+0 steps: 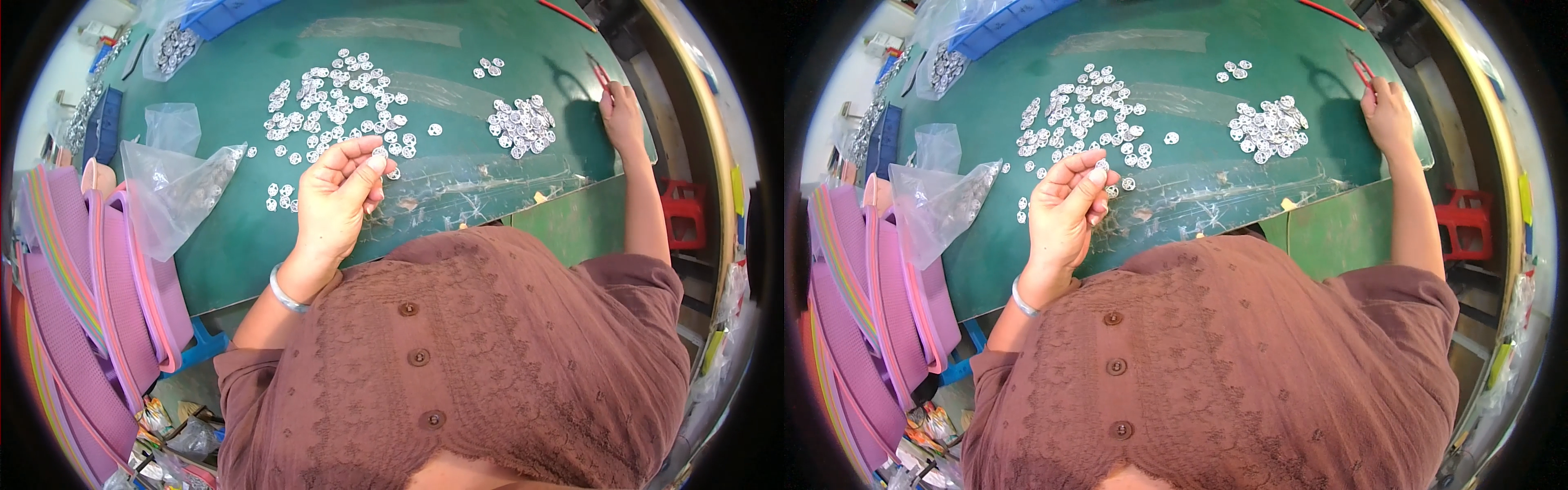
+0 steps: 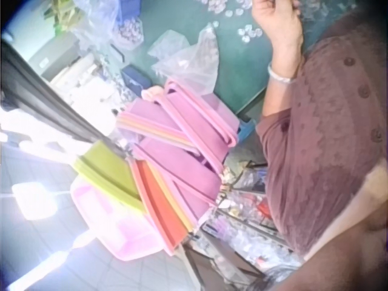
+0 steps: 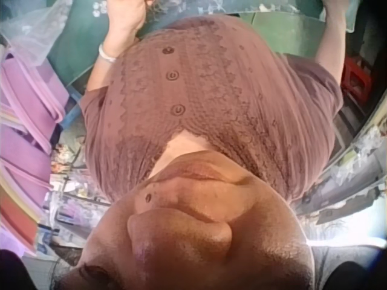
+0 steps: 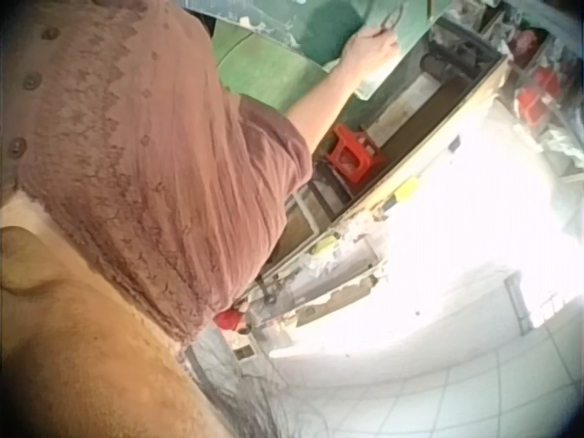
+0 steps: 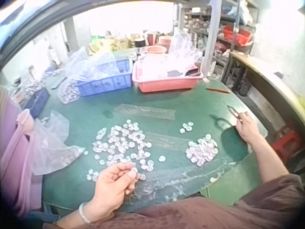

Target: The person picks up small circular metal components and uses pliers to crimp or attach a wire to each one before placing them in a group.

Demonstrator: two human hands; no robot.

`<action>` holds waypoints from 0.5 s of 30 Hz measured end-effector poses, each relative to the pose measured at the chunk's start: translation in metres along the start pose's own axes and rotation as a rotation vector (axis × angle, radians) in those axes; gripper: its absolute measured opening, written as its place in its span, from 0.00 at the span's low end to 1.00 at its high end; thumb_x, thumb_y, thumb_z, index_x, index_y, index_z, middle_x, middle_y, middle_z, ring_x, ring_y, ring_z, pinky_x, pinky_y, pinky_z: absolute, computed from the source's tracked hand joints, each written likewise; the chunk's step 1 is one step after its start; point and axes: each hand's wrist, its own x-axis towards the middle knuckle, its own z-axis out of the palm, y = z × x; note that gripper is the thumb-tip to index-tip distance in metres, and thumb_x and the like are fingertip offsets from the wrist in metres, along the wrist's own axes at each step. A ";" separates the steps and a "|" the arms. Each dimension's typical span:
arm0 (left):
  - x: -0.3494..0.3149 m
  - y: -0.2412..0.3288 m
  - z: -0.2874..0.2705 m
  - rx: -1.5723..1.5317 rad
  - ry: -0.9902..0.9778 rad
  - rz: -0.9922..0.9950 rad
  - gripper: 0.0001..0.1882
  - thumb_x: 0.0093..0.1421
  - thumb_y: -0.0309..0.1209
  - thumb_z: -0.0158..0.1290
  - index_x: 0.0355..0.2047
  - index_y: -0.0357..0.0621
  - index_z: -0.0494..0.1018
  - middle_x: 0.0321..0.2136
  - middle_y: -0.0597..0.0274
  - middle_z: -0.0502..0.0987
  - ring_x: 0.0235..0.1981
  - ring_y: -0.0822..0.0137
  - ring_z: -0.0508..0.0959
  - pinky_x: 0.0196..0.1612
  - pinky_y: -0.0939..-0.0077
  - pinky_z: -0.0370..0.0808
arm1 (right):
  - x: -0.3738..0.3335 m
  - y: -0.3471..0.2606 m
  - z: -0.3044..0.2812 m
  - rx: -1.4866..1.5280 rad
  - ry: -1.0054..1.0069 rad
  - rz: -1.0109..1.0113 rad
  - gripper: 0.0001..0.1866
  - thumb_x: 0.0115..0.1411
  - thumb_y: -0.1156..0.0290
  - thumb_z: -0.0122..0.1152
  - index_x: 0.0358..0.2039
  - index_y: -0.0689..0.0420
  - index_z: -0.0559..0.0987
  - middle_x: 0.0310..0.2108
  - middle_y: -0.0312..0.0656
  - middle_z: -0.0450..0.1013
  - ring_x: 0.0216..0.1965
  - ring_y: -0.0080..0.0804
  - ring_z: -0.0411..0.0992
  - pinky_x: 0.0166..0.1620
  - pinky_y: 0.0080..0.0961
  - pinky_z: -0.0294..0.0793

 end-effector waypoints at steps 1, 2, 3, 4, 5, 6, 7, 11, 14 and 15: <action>0.001 0.000 -0.001 -0.044 0.001 -0.040 0.04 0.55 0.23 0.48 0.31 0.37 0.68 0.26 0.58 0.74 0.16 0.82 0.65 0.17 0.92 0.60 | 0.001 -0.004 -0.006 0.121 0.021 0.091 0.11 0.55 0.66 0.47 0.34 0.59 0.68 0.29 0.49 0.66 0.34 0.45 0.65 0.38 0.33 0.65; 0.002 0.000 -0.002 -0.087 0.003 -0.082 0.04 0.55 0.23 0.48 0.31 0.37 0.68 0.27 0.58 0.74 0.16 0.82 0.64 0.17 0.92 0.61 | 0.004 -0.014 -0.015 0.298 0.018 0.123 0.11 0.56 0.65 0.47 0.31 0.60 0.68 0.24 0.46 0.65 0.28 0.37 0.65 0.34 0.26 0.65; 0.002 -0.001 -0.003 -0.082 0.015 -0.080 0.04 0.55 0.23 0.48 0.31 0.37 0.68 0.27 0.58 0.74 0.16 0.82 0.64 0.17 0.92 0.61 | 0.005 -0.038 -0.030 0.477 -0.097 0.211 0.09 0.55 0.67 0.49 0.30 0.60 0.68 0.21 0.42 0.63 0.24 0.27 0.62 0.31 0.20 0.63; 0.003 -0.001 -0.004 -0.106 -0.015 -0.062 0.04 0.55 0.23 0.48 0.31 0.37 0.68 0.27 0.58 0.74 0.16 0.82 0.64 0.17 0.92 0.60 | 0.001 -0.061 -0.038 0.646 -0.137 0.155 0.08 0.54 0.68 0.51 0.30 0.60 0.69 0.21 0.40 0.63 0.24 0.23 0.61 0.31 0.19 0.63; 0.003 -0.002 -0.005 -0.131 -0.045 -0.042 0.04 0.55 0.23 0.48 0.31 0.38 0.69 0.27 0.58 0.74 0.16 0.82 0.64 0.17 0.92 0.60 | -0.004 -0.081 -0.044 0.814 -0.174 0.096 0.07 0.54 0.70 0.52 0.29 0.60 0.69 0.21 0.38 0.62 0.24 0.20 0.60 0.30 0.17 0.62; 0.002 -0.001 -0.004 -0.127 -0.043 -0.038 0.04 0.55 0.23 0.48 0.31 0.38 0.69 0.27 0.58 0.74 0.16 0.82 0.64 0.17 0.92 0.60 | -0.009 -0.100 -0.050 0.870 -0.245 -0.007 0.07 0.52 0.72 0.54 0.29 0.61 0.69 0.22 0.39 0.63 0.25 0.22 0.61 0.31 0.19 0.63; 0.004 0.002 -0.004 -0.084 -0.033 -0.028 0.04 0.55 0.24 0.49 0.31 0.38 0.69 0.27 0.59 0.74 0.16 0.82 0.64 0.17 0.92 0.60 | -0.010 -0.119 -0.055 0.917 -0.328 -0.107 0.06 0.51 0.74 0.55 0.28 0.61 0.69 0.24 0.39 0.64 0.26 0.24 0.63 0.32 0.20 0.64; 0.000 0.004 -0.004 0.027 -0.028 0.010 0.04 0.54 0.25 0.49 0.30 0.38 0.68 0.25 0.63 0.73 0.16 0.82 0.64 0.16 0.92 0.60 | -0.020 -0.174 -0.068 0.832 -0.440 -0.484 0.07 0.46 0.75 0.57 0.26 0.61 0.70 0.32 0.44 0.66 0.31 0.39 0.66 0.33 0.27 0.66; -0.003 0.009 -0.005 0.139 -0.027 0.031 0.04 0.54 0.26 0.50 0.30 0.38 0.68 0.23 0.66 0.71 0.16 0.82 0.64 0.17 0.91 0.61 | -0.019 -0.189 -0.070 0.777 -0.491 -0.558 0.08 0.46 0.72 0.58 0.26 0.60 0.71 0.32 0.45 0.66 0.31 0.42 0.65 0.34 0.30 0.66; -0.004 0.009 -0.005 0.138 -0.024 0.032 0.04 0.54 0.26 0.50 0.30 0.38 0.68 0.23 0.66 0.71 0.16 0.82 0.64 0.17 0.91 0.61 | -0.019 -0.191 -0.070 0.755 -0.493 -0.608 0.08 0.45 0.71 0.59 0.25 0.59 0.71 0.32 0.45 0.66 0.32 0.42 0.65 0.34 0.30 0.65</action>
